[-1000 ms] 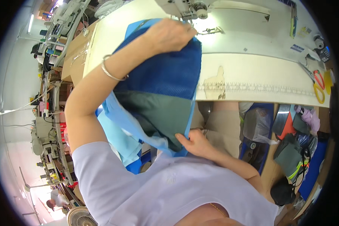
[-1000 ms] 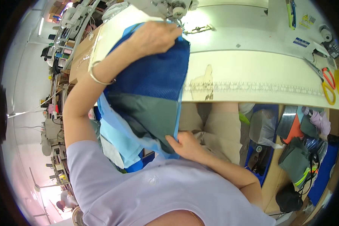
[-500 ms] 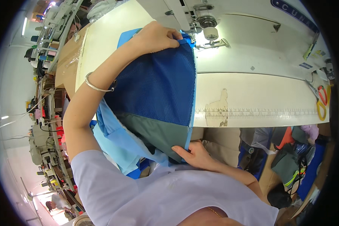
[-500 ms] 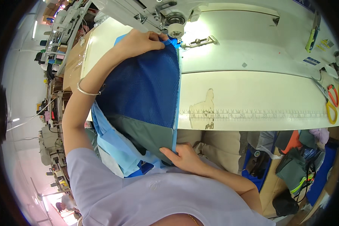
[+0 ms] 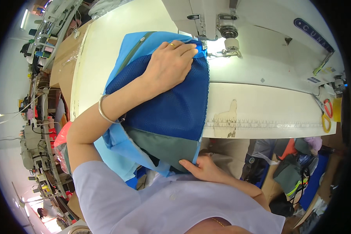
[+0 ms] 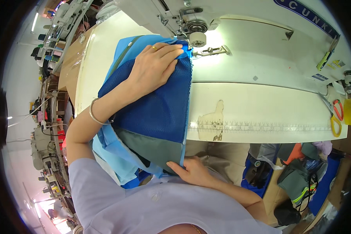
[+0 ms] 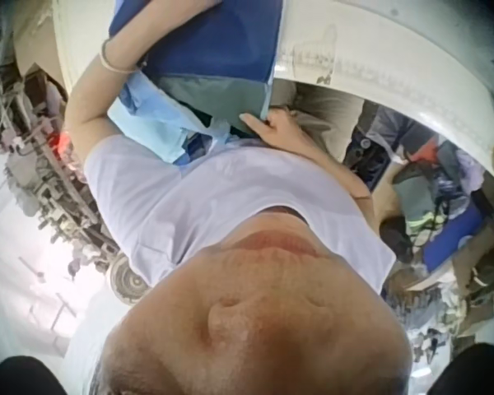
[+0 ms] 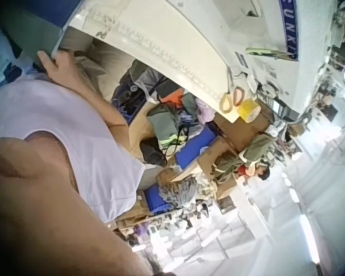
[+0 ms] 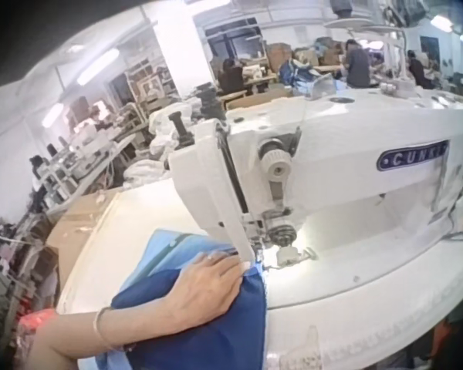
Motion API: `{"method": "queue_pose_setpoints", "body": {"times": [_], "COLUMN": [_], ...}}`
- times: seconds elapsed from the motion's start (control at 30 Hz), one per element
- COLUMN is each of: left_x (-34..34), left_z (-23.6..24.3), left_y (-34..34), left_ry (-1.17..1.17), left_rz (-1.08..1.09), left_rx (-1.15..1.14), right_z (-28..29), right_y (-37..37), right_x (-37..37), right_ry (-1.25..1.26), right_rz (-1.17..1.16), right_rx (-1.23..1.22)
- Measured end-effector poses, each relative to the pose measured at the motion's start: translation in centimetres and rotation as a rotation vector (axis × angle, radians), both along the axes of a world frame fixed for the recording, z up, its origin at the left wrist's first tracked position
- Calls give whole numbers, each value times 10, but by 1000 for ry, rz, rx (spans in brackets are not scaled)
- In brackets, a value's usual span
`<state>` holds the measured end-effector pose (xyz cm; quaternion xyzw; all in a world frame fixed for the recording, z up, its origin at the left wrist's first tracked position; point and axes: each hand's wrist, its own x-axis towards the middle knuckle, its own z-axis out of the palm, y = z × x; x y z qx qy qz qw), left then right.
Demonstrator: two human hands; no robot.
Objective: The person aligns and sews a blue mesh pocket onto a light blue bag using a sewing machine. They repeatedly adjust the fabric layers, guide the material under the needle, and reposition the bag to continue stitching along the edges.
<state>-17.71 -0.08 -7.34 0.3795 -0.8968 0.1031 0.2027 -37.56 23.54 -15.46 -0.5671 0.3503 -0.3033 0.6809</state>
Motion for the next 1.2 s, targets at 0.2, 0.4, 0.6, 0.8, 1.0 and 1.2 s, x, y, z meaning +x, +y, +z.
{"method": "queue_pose_setpoints", "body": {"times": [0.2,0.4,0.6,0.8,1.0,1.2], "left_x": [1,12,22,8,3,6], "left_z": [-3,25,39,36,45,41], "left_y": [4,5,17,9,12,13], "left_ry": [135,481,357,574,543,429], "left_rz": [-26,-186,-355,-187,-60,-223], "left_rx": [53,257,156,350,631,339], "right_z": [-9,54,119,101,106,98], "right_y": [-2,-42,-179,-220,-213,-219], "right_x": [-2,-55,-69,-37,-30,-41], "right_ry": [57,484,675,209,249,-30], "right_rz": [-40,260,-118,-111,-140,-36], "right_rx": [-52,-609,-1050,-535,-327,-33]}}
